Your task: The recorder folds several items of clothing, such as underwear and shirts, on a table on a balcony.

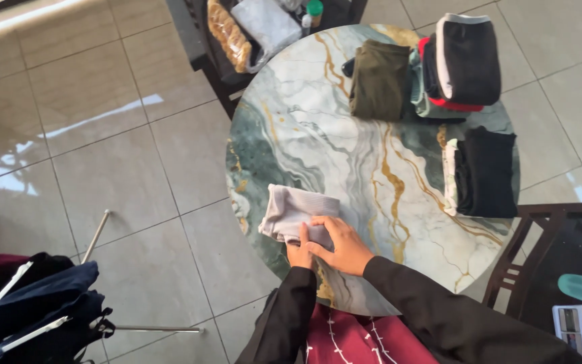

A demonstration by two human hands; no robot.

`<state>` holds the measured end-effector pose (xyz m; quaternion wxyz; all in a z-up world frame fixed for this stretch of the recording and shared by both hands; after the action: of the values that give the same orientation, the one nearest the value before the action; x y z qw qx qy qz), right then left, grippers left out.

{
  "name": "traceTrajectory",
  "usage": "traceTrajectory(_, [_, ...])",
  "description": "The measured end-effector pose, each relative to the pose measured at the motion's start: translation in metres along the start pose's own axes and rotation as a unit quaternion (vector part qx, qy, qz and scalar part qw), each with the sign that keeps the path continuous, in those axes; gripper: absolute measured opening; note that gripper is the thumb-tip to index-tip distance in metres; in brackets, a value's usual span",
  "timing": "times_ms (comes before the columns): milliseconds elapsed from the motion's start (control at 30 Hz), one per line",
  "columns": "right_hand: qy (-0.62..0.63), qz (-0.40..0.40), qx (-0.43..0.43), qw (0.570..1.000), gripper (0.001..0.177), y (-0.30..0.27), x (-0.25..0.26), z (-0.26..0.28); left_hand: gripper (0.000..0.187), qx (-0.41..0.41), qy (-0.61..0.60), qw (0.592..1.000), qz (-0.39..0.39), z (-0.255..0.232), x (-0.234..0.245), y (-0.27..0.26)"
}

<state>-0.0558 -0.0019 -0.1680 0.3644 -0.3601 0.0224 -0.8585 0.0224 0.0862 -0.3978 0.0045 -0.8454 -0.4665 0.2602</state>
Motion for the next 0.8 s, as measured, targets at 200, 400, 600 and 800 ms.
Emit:
traceTrajectory(200, [-0.235, -0.049, 0.124, 0.963, 0.049, 0.015, -0.010, 0.018, 0.067, 0.088, 0.368, 0.925, -0.033, -0.067, 0.003, 0.004])
traceTrajectory(400, [-0.311, -0.039, 0.166, 0.935, 0.063, 0.031, -0.039, -0.014, 0.064, -0.163, 0.533, 0.812, -0.171, -0.166, -0.013, -0.024])
traceTrajectory(600, [-0.402, 0.007, 0.103, 0.910, 0.056, 0.039, -0.044, -0.025, 0.063, -0.448, 0.630, 0.540, 0.334, -0.158, -0.079, 0.012])
traceTrajectory(800, [-0.052, -0.241, -0.099, 0.964, 0.082, 0.001, -0.025, -0.024, 0.083, -0.339, 0.609, 0.625, 0.351, -0.147, -0.078, 0.029])
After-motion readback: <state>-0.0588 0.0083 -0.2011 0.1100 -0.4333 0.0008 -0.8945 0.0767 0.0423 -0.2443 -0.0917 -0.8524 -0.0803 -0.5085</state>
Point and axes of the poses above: each hand's wrist, its own y-axis towards the middle knuckle, its own x-axis out of the back of the hand, z = x × y, the point moved 5 cm from there along y, towards the middle knuckle, and after that the axes turned 15 degrees about -x, right-handed, at the moved point
